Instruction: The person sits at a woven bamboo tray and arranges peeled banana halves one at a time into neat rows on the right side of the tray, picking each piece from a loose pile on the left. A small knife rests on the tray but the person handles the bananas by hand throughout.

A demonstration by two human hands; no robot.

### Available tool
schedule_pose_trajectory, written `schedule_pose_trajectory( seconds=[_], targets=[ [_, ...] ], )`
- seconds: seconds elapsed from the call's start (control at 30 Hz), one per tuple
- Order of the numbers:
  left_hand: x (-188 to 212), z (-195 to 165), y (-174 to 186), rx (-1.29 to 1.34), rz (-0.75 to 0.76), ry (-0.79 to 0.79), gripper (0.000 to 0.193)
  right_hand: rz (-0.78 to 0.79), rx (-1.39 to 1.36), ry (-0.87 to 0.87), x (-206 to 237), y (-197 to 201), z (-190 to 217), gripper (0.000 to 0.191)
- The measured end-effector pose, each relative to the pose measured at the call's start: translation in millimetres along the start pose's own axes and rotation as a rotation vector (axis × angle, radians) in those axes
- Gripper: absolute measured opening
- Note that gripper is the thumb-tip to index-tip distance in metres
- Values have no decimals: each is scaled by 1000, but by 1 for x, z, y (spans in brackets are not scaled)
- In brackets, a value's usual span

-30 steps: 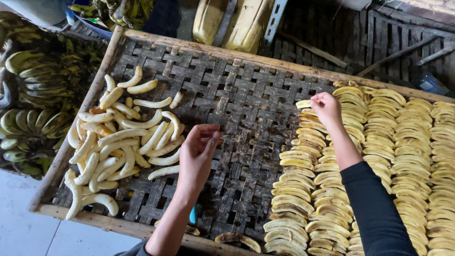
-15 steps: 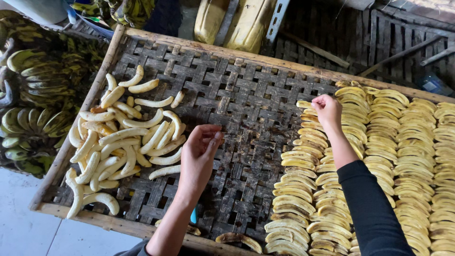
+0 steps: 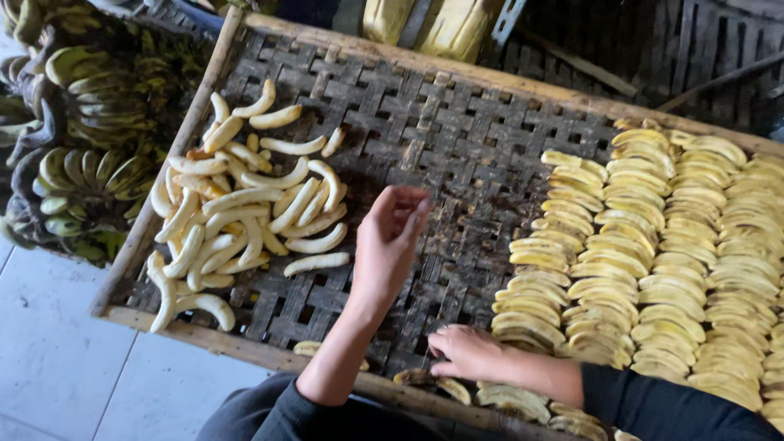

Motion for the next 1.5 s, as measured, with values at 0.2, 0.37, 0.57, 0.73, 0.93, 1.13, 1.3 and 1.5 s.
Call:
schedule_pose_trajectory(
  seconds=[0.2,0.37,0.57,0.73,0.93,1.13,1.3,1.5],
  targets=[
    [2,-11,0,54,3,-17,16,-316,183,80,33,-43,-1,43],
    [2,-17,-6,74,7,-36,17,-446,177,-97,40,-63,10,31],
    [4,-22,-10,122,21,-9,18,-196,-294,-295,49,-50,18,24],
    [4,-22,-14,137,15,-30,17,-475,-355,-76,53,-32,29,15],
    [4,-17,-17,154,4,-49,15,-511,-332,-80,66,3,52,13],
    [3,-20,-19,143,0,-31,15,-495,-189,-382,89,89,47,16],
    [4,-28,-15,121,18,9,16,-856,-8,-346,85,184,-8,16],
    [3,-25,-13,134,28,135,18,-1089,-13,-404,59,278,-86,19]
  ],
)
Point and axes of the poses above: each hand's wrist, its own x-axis away from the middle knuckle, its own y-axis out of the back of the hand, z = x × y, the point moved 1 cm from there along -x, towards the middle knuckle, and after that the axes turned 9 degrees about -y, right-handed, at the moved point
